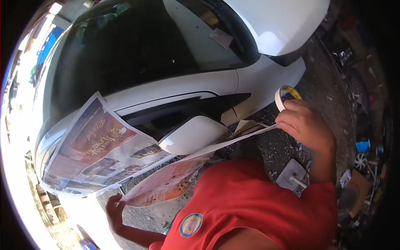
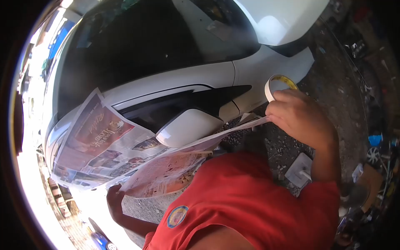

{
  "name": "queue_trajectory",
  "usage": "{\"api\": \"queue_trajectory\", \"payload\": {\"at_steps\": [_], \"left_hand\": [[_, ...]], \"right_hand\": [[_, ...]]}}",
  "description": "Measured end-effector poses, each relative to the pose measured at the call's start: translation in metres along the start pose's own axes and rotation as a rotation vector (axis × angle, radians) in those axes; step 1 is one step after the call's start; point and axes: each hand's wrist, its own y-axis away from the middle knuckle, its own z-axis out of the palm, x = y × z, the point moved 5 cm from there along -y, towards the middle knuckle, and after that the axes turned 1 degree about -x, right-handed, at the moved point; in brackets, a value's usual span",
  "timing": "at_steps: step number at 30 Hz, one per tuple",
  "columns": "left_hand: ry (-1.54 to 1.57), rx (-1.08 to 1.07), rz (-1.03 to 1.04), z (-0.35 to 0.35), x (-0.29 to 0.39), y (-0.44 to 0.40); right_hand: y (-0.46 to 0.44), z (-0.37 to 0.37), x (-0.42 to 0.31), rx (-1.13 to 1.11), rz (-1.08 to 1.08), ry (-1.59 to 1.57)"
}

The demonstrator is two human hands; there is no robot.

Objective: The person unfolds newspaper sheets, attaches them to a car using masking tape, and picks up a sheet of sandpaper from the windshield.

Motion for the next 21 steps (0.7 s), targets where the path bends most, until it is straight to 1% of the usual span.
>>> {"api": "queue_trajectory", "payload": {"at_steps": [3,5,6,7,11,12,13,15,17,18,19,20,21], "left_hand": [[-0.065,-0.027,0.155,-0.054,0.021,-0.030],[-0.188,0.005,0.254,-0.086,0.036,-0.042],[-0.269,-0.024,0.300,-0.103,0.038,-0.048],[-0.243,0.090,0.280,-0.116,0.047,-0.045],[-0.518,0.180,0.393,-0.167,0.118,-0.053],[-0.569,0.207,0.467,-0.170,0.144,-0.059],[-0.620,0.235,0.545,-0.170,0.175,-0.066],[-0.728,0.293,0.709,-0.160,0.249,-0.079],[-0.828,0.355,0.885,-0.150,0.319,-0.091],[-1.026,0.441,1.132,-0.150,0.359,-0.119],[-1.220,0.536,1.386,-0.117,0.397,-0.112],[-1.289,0.721,1.354,-0.094,0.423,-0.109],[-1.341,0.911,1.312,-0.036,0.454,-0.072]], "right_hand": [[0.040,0.040,-0.017,0.010,0.168,-0.113],[0.064,0.070,-0.027,0.044,0.245,-0.195],[0.073,0.083,-0.036,0.041,0.300,-0.234],[0.081,0.100,-0.041,0.065,0.289,-0.272],[0.096,0.179,-0.062,0.216,0.266,-0.490],[0.096,0.199,-0.069,0.248,0.258,-0.548],[0.094,0.220,-0.074,0.284,0.249,-0.606],[0.083,0.283,-0.078,0.403,0.130,-0.676],[0.075,0.320,-0.095,0.672,-0.072,-0.564],[0.072,0.333,-0.105,0.629,0.028,-0.679],[0.066,0.345,-0.115,0.590,0.120,-0.801],[0.063,0.358,-0.122,0.550,0.203,-0.927],[0.062,0.365,-0.130,0.490,0.261,-1.019]]}}
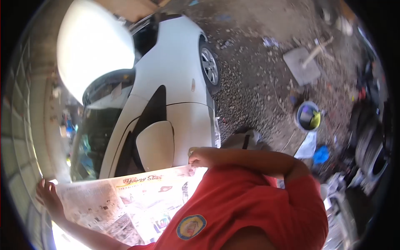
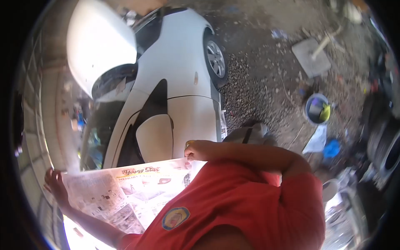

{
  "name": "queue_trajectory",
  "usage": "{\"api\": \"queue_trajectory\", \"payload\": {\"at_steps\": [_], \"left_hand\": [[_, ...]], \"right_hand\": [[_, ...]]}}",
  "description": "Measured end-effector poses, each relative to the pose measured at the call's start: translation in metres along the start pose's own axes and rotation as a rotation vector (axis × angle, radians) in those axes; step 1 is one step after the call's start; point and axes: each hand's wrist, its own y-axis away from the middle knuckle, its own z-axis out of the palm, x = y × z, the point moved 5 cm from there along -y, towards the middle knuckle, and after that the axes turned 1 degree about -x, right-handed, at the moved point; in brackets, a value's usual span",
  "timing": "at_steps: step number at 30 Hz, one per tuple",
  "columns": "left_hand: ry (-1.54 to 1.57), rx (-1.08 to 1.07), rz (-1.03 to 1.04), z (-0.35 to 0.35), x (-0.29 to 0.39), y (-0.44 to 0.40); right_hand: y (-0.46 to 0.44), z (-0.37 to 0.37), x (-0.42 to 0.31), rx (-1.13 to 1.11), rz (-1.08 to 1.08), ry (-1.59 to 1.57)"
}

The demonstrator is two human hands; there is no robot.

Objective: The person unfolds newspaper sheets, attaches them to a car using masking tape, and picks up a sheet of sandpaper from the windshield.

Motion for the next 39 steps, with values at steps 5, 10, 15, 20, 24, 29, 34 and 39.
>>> {"api": "queue_trajectory", "payload": {"at_steps": [5,10,15,20,24,29,34,39], "left_hand": [[-0.123,0.531,0.496,-0.049,0.212,-0.124],[0.189,0.566,1.104,-0.045,0.474,-0.102],[0.333,0.418,1.589,-0.015,0.644,-0.017],[0.178,0.186,1.819,0.045,0.720,0.040],[0.026,0.050,1.863,0.071,0.742,0.056],[-0.071,-0.096,1.858,0.074,0.743,0.057],[-0.064,-0.126,1.847,0.065,0.751,0.044],[-0.044,-0.127,1.877,0.061,0.756,0.044]], "right_hand": [[0.017,0.072,0.040,0.018,0.220,-0.370],[0.018,0.184,0.104,0.114,0.370,-0.902],[0.007,0.275,0.128,0.185,0.489,-1.274],[-0.024,0.332,0.153,0.088,0.508,-1.357],[-0.035,0.344,0.154,0.076,0.458,-1.446],[-0.037,0.351,0.152,0.162,0.474,-1.439],[-0.028,0.335,0.150,0.184,0.567,-1.337],[-0.029,0.326,0.145,0.175,0.514,-1.393]]}}
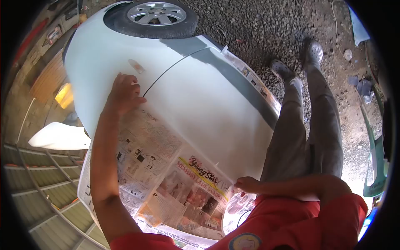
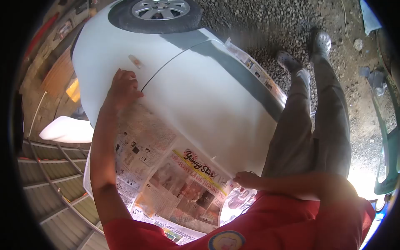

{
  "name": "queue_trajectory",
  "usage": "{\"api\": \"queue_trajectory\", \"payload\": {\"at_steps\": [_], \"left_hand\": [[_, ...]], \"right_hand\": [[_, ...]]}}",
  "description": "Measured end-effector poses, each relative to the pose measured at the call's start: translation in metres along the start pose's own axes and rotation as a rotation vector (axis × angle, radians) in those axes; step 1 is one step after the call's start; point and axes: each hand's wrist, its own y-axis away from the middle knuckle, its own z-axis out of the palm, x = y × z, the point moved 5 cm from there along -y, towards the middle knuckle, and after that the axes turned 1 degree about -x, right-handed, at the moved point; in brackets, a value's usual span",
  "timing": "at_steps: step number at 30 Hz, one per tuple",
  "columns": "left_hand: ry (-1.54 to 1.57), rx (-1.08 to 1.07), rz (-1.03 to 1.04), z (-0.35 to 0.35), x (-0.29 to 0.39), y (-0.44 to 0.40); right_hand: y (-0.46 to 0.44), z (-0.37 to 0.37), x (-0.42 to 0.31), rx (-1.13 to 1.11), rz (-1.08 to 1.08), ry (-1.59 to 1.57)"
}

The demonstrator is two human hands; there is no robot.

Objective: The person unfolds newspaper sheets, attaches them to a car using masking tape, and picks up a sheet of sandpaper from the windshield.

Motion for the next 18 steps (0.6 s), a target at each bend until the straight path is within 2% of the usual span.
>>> {"api": "queue_trajectory", "payload": {"at_steps": [1,3,5,8,14,18], "left_hand": [[0.001,-0.001,-0.018,-0.006,0.003,0.001],[-0.026,-0.010,-0.013,-0.007,0.006,-0.004],[-0.077,-0.030,0.024,0.003,-0.002,-0.005],[0.034,0.015,-0.031,-0.003,0.003,-0.005],[0.005,0.006,-0.060,-0.004,0.001,-0.003],[-0.033,-0.006,-0.034,-0.002,-0.001,-0.006]], "right_hand": [[0.002,0.001,-0.002,-0.020,-0.003,-0.017],[-0.006,0.005,0.003,0.021,-0.229,0.187],[-0.005,0.000,0.002,0.052,-0.169,0.112],[-0.001,-0.003,0.002,0.076,-0.006,-0.082],[-0.012,0.005,0.026,0.063,-0.083,-0.356],[-0.007,0.001,0.024,0.050,-0.136,-0.230]]}}
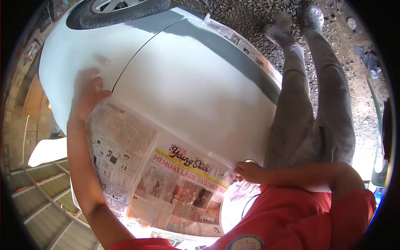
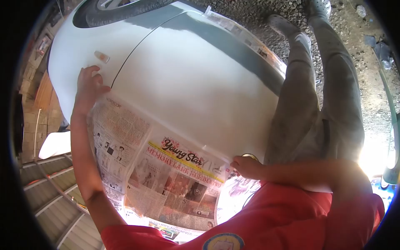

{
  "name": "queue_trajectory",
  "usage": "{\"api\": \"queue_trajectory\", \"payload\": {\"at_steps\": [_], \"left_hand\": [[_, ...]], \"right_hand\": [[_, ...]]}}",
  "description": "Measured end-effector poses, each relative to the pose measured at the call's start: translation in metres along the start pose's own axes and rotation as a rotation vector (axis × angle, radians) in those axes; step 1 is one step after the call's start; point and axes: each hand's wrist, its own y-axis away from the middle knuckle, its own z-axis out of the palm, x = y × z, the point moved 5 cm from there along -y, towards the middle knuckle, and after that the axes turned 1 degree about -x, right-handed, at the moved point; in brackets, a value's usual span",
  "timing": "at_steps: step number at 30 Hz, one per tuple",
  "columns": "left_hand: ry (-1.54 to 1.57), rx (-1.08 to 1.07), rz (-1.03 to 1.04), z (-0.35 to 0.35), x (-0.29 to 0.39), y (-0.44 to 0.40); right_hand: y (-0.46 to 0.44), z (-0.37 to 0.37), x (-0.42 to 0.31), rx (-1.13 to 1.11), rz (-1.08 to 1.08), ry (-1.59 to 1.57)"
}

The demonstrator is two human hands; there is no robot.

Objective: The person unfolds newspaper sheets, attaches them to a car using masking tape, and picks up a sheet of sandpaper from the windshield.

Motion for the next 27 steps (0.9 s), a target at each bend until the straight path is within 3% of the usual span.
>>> {"api": "queue_trajectory", "payload": {"at_steps": [7,11,17,27], "left_hand": [[0.012,-0.034,-0.003,0.002,0.014,-0.010],[0.061,-0.033,-0.084,0.004,0.013,-0.005],[-0.088,-0.027,-0.022,0.010,0.011,-0.001],[-0.119,-0.111,-0.097,0.010,0.016,-0.009]], "right_hand": [[0.006,-0.013,-0.014,-0.099,-0.027,0.256],[0.005,-0.018,-0.016,-0.147,-0.019,0.199],[-0.001,-0.022,-0.011,-0.200,-0.119,0.228],[-0.003,-0.024,-0.013,-0.284,-0.045,0.209]]}}
